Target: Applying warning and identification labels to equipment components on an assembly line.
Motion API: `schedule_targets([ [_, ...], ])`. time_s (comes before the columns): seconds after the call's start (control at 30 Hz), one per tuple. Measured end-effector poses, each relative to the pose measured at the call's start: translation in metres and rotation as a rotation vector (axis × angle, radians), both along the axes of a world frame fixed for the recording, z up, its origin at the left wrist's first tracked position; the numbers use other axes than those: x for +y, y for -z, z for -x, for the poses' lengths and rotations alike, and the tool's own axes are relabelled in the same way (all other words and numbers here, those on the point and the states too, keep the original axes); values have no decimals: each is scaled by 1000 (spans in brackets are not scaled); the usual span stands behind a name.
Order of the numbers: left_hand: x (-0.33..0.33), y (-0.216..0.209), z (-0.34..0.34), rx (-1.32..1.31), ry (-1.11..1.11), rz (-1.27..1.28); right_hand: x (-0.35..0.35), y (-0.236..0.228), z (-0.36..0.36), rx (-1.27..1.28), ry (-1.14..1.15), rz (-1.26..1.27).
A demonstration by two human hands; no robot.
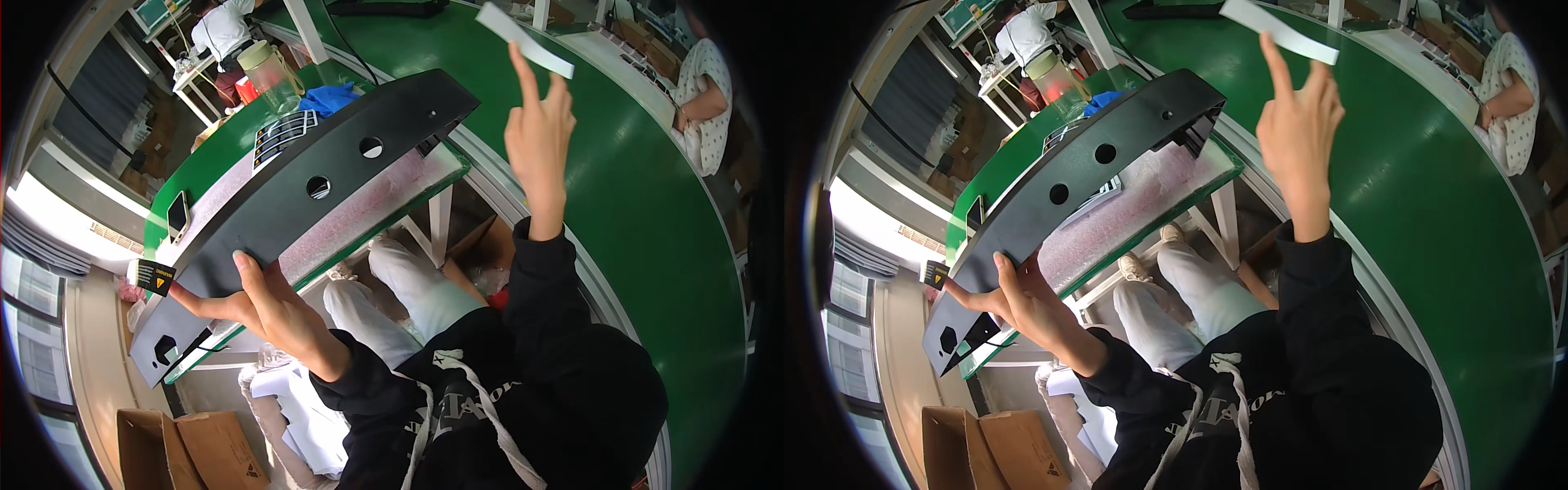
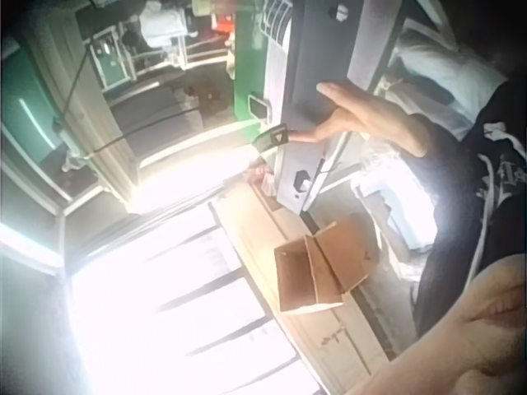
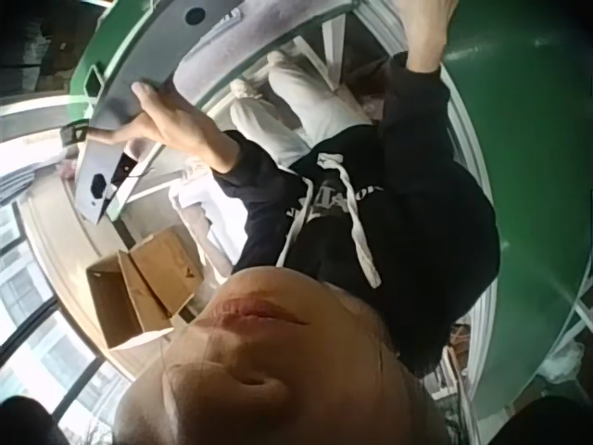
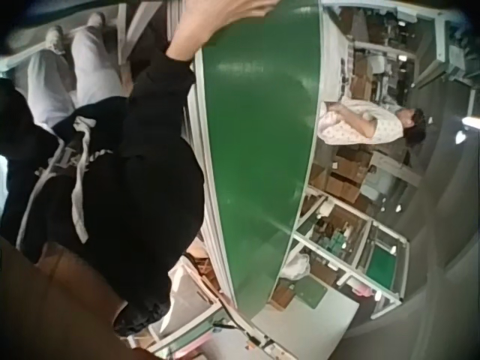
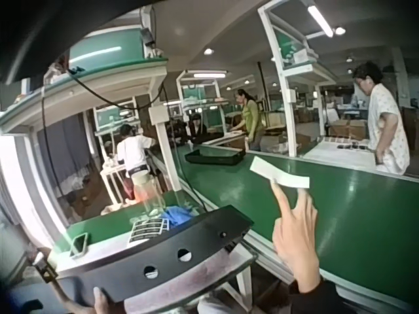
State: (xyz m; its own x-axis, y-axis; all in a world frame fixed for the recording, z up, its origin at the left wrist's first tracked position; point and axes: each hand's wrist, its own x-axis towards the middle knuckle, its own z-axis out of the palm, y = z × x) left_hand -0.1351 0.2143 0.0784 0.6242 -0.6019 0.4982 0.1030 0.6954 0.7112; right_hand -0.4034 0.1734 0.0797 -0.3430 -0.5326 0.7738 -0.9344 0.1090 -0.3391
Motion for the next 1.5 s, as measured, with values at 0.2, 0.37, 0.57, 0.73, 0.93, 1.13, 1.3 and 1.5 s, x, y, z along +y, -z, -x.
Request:
schedule_targets([
  [0.2,9,1,11,-4,29,-40,21,-47,-9,329,-9,620],
  [0.37,15,0,9,-11,25,-32,30,-92,-34,288,-739,510],
  [0.57,23,4,15,-74,136,-98,9,-86,-69,-287,-1473,-92],
  [0.73,26,5,28,-171,148,-119,-11,-73,-85,-179,-1462,-416],
  [0.93,26,3,27,-6,243,-22,-16,-71,-85,-62,-1481,-392],
  [1.13,28,5,30,37,181,-57,-11,-69,-87,-79,-1433,-481],
  [1.3,26,2,38,17,122,-66,-14,-66,-88,-69,-1434,-481],
  [1.5,27,5,37,-4,95,-69,-15,-68,-87,-11,-1445,-458],
])
